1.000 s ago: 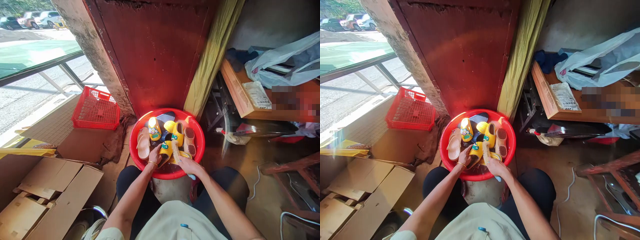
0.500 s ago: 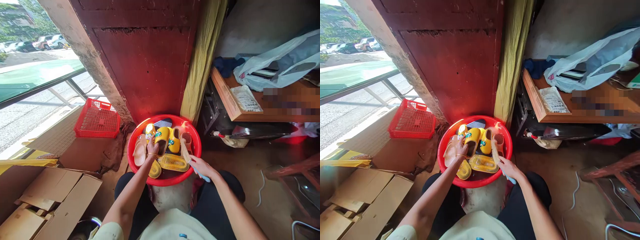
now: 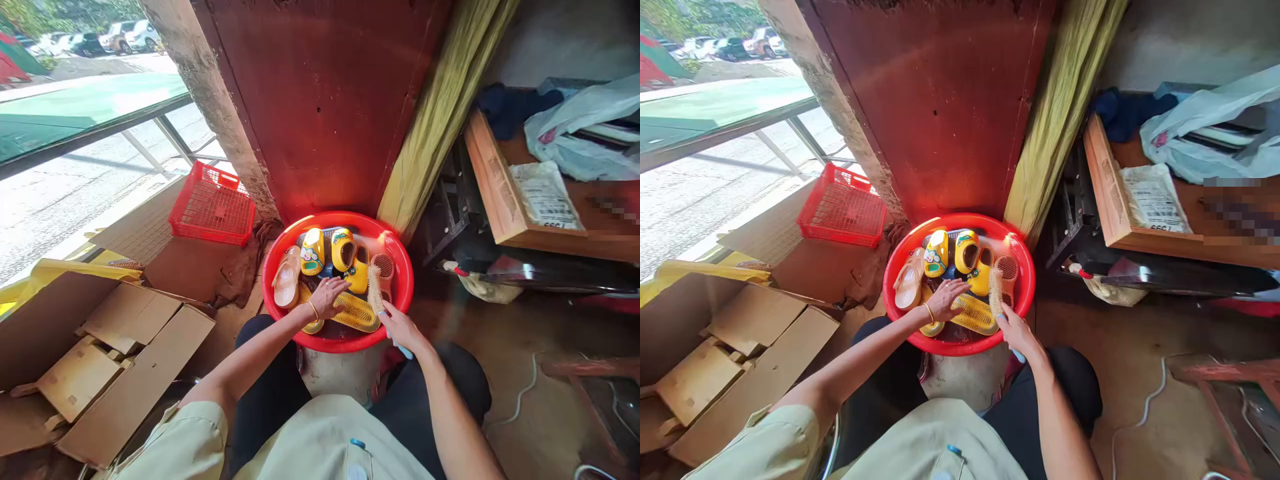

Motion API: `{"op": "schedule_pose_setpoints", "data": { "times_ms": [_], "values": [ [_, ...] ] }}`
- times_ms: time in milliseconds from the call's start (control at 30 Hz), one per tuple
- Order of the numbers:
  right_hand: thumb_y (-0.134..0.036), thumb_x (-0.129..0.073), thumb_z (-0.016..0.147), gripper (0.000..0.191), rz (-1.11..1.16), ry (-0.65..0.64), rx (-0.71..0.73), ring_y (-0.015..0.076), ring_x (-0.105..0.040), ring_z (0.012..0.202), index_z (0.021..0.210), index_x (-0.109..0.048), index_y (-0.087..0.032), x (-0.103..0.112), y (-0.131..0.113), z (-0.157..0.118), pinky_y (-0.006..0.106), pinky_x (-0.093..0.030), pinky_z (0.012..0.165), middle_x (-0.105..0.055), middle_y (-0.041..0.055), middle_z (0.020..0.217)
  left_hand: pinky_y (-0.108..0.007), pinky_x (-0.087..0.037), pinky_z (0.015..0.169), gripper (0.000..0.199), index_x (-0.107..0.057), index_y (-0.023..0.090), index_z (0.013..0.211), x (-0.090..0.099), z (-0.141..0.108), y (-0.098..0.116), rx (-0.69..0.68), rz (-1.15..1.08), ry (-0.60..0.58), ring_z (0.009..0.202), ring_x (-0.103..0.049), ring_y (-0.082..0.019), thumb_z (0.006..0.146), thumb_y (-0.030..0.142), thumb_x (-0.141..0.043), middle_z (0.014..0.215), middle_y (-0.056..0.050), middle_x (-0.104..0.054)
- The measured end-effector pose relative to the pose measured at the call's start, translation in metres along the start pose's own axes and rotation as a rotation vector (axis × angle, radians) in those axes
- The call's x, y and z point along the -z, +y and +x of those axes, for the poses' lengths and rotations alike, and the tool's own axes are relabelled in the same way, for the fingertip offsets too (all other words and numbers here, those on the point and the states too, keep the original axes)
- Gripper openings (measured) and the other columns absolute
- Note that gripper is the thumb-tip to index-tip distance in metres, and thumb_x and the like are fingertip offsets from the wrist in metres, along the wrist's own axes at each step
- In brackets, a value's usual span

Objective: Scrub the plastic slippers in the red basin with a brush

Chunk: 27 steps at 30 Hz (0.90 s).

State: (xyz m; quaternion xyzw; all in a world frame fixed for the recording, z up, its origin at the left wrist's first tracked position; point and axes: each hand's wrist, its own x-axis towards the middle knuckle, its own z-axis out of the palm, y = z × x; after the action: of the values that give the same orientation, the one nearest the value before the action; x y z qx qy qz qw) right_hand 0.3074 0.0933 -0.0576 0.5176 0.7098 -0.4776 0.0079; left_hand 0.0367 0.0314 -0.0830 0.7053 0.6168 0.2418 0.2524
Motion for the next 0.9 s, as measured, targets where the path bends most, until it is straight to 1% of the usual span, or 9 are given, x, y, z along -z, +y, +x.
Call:
{"op": "schedule_pose_setpoints", "data": {
  "times_ms": [100,167,267,400,500,600,700,833,900],
  "values": [
    [-0.039,-0.045,0.097,0.06,-0.053,-0.015,0.025,0.0107,-0.054,0.039,0.154,-0.037,-0.023,-0.003,-0.001,0.005,0.019,-0.042,0.046,-0.057,-0.0076,0.052,-0.062,-0.006,0.119,0.108,-0.024,0.022,0.156,-0.026,-0.034,0.0,0.031,0.275,-0.246,0.148,-0.02,-0.039,0.064,0.026,-0.081,0.163,-0.015,-0.023],
    [-0.039,-0.045,0.096,0.059,-0.074,-0.005,0.032,0.0115,-0.054,0.039,0.153,-0.039,-0.022,-0.004,-0.003,0.007,0.02,-0.042,0.045,-0.057,-0.0075,0.051,-0.064,-0.012,0.117,0.105,-0.017,0.021,0.158,-0.04,-0.035,-0.001,0.086,0.372,-0.262,0.149,-0.018,-0.038,0.07,0.022,-0.075,0.165,-0.016,-0.018],
    [-0.042,-0.043,0.096,0.061,-0.053,0.023,0.03,0.0121,-0.054,0.039,0.153,-0.038,-0.021,-0.006,-0.003,0.005,0.02,-0.042,0.043,-0.056,-0.0073,0.051,-0.067,-0.023,0.111,0.085,-0.022,0.021,0.156,-0.049,-0.02,-0.001,0.173,0.431,-0.195,0.147,-0.023,-0.037,0.08,0.015,-0.059,0.163,-0.016,-0.025],
    [-0.049,-0.041,0.095,0.069,0.031,0.08,0.024,0.0128,-0.053,0.038,0.156,-0.031,-0.019,-0.008,0.003,-0.001,0.021,-0.041,0.04,-0.056,-0.0072,0.051,-0.061,-0.032,0.109,0.066,-0.043,0.025,0.147,-0.037,-0.005,-0.002,0.131,0.338,-0.158,0.138,-0.04,-0.036,0.083,0.016,-0.059,0.153,-0.013,-0.044],
    [-0.054,-0.041,0.093,0.073,0.107,0.18,0.067,0.0126,-0.052,0.038,0.156,-0.032,-0.018,-0.006,0.006,-0.001,0.021,-0.043,0.04,-0.056,-0.0067,0.054,-0.054,-0.034,0.11,0.067,-0.05,0.025,0.142,-0.014,-0.002,-0.006,0.029,0.185,-0.106,0.135,-0.045,-0.036,0.078,0.023,-0.069,0.148,-0.013,-0.05],
    [-0.062,-0.042,0.089,0.079,0.233,0.326,0.124,0.0133,-0.053,0.04,0.153,-0.036,-0.015,-0.001,0.005,0.002,0.022,-0.045,0.041,-0.057,-0.005,0.057,-0.043,-0.038,0.11,0.069,-0.053,0.022,0.141,0.011,0.002,-0.005,-0.057,-0.003,0.025,0.131,-0.051,-0.032,0.076,0.028,-0.075,0.143,-0.014,-0.055],
    [-0.069,-0.044,0.086,0.085,0.339,0.404,0.158,0.014,-0.054,0.042,0.15,-0.039,-0.012,0.0,0.002,0.005,0.023,-0.046,0.041,-0.058,-0.0041,0.057,-0.039,-0.038,0.11,0.062,-0.058,0.022,0.136,0.034,0.016,0.003,-0.066,-0.123,0.261,0.128,-0.054,-0.03,0.078,0.035,-0.076,0.136,-0.012,-0.06],
    [-0.069,-0.047,0.084,0.086,0.362,0.327,0.19,0.0131,-0.05,0.039,0.149,-0.041,-0.013,-0.013,0.002,0.007,0.023,-0.042,0.039,-0.056,-0.0054,0.054,-0.04,-0.038,0.108,0.045,-0.067,0.02,0.121,0.051,0.046,0.016,0.151,-0.172,0.613,0.122,-0.055,-0.029,0.082,0.042,-0.071,0.123,-0.012,-0.067],
    [-0.068,-0.048,0.084,0.087,0.376,0.267,0.194,0.0126,-0.048,0.037,0.151,-0.039,-0.013,-0.02,0.002,0.008,0.023,-0.041,0.037,-0.055,-0.0063,0.053,-0.04,-0.04,0.106,0.041,-0.07,0.018,0.115,0.049,0.059,0.017,0.246,-0.25,0.698,0.119,-0.057,-0.029,0.082,0.043,-0.069,0.117,-0.013,-0.07]
  ]
}}
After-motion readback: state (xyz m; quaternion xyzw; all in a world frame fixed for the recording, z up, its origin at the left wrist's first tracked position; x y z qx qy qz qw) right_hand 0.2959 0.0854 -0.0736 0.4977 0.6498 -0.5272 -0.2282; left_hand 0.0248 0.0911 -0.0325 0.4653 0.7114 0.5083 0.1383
